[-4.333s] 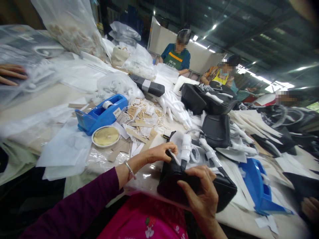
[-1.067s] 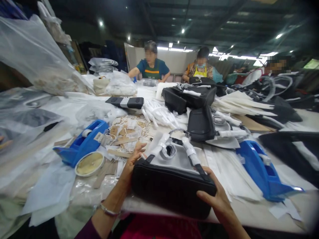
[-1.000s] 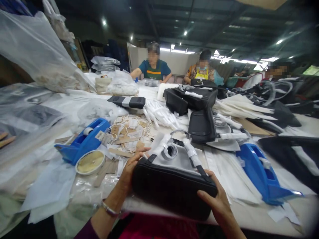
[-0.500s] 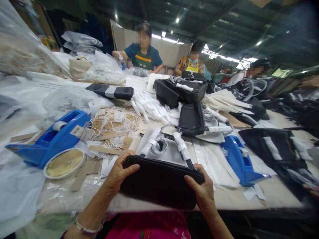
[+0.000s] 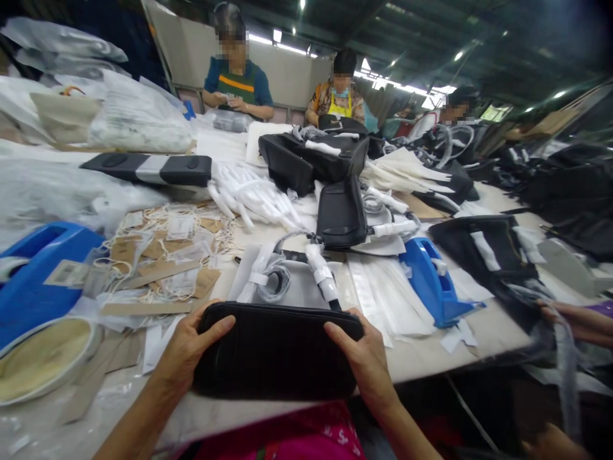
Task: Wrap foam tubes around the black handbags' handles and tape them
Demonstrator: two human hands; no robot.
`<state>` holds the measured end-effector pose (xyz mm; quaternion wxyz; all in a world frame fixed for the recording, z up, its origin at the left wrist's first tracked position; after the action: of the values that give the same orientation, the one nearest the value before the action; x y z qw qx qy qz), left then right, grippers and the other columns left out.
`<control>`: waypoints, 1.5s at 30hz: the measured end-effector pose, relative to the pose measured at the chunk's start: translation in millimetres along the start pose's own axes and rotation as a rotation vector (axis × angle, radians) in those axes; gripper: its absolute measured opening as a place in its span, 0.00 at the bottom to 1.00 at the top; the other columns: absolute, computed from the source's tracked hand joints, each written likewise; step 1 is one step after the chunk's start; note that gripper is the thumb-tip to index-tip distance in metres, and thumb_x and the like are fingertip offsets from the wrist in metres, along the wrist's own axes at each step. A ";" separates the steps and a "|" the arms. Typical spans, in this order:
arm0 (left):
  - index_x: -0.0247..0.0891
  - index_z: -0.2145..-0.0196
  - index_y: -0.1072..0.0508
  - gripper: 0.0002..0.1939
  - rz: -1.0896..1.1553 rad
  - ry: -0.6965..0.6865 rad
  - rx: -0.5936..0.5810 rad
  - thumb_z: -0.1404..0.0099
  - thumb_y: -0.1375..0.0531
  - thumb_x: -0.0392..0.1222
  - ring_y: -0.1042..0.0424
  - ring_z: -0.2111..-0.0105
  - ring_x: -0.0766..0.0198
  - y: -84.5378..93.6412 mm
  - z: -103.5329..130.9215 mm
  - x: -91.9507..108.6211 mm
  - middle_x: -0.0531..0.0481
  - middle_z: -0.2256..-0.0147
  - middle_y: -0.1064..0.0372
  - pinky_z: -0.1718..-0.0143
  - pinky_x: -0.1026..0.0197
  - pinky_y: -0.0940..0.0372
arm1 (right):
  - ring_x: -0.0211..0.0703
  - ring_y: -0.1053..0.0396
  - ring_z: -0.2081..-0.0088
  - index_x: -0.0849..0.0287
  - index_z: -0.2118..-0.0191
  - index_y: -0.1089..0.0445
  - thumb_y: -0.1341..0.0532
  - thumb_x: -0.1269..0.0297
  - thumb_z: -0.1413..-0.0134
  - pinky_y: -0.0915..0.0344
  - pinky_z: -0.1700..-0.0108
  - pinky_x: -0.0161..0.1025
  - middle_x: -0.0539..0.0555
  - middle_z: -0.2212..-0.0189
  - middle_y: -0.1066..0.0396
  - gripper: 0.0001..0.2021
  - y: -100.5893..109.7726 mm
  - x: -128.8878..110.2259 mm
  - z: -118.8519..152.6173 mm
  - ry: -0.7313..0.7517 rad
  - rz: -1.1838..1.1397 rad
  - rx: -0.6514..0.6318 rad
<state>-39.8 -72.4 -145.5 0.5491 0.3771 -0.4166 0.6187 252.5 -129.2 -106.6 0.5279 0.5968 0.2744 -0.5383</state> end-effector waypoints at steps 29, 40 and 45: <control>0.38 0.45 0.35 0.32 -1.375 -1.259 -0.139 0.46 0.53 0.19 0.45 0.45 0.50 -101.3 29.9 31.0 0.39 0.47 0.42 0.45 0.45 0.43 | 0.51 0.34 0.60 0.58 0.57 0.39 0.37 0.44 0.55 0.38 0.57 0.46 0.56 0.62 0.33 0.27 2.8 -8.9 -20.7 0.275 0.337 0.183; 0.40 0.47 0.33 0.33 -1.302 -1.245 -0.132 0.49 0.49 0.19 0.65 0.34 0.42 -97.6 22.5 30.5 0.37 0.35 0.60 0.41 0.36 0.52 | 0.59 0.39 0.56 0.70 0.42 0.46 0.39 0.64 0.52 0.40 0.53 0.52 0.68 0.56 0.36 0.32 -41.6 -60.0 -48.6 0.500 0.901 0.330; 0.39 0.47 0.33 0.34 -1.315 -1.202 -0.138 0.51 0.48 0.19 0.67 0.34 0.42 -98.5 20.1 29.5 0.35 0.34 0.62 0.41 0.36 0.55 | 0.55 0.34 0.58 0.64 0.46 0.41 0.46 0.64 0.50 0.39 0.55 0.47 0.62 0.60 0.32 0.24 -31.8 -59.3 -52.5 0.345 0.691 0.222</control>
<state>54.9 -75.4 -100.8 0.5030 0.7665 -0.3700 -0.1498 226.5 -57.0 -69.2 0.5561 0.7891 0.0824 -0.2475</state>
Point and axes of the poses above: each hand's wrist, its own z-axis away from the middle knuckle, its own y-axis out of the back of the hand, x = y × z, the point moved 6 cm from there along -z, towards the middle knuckle
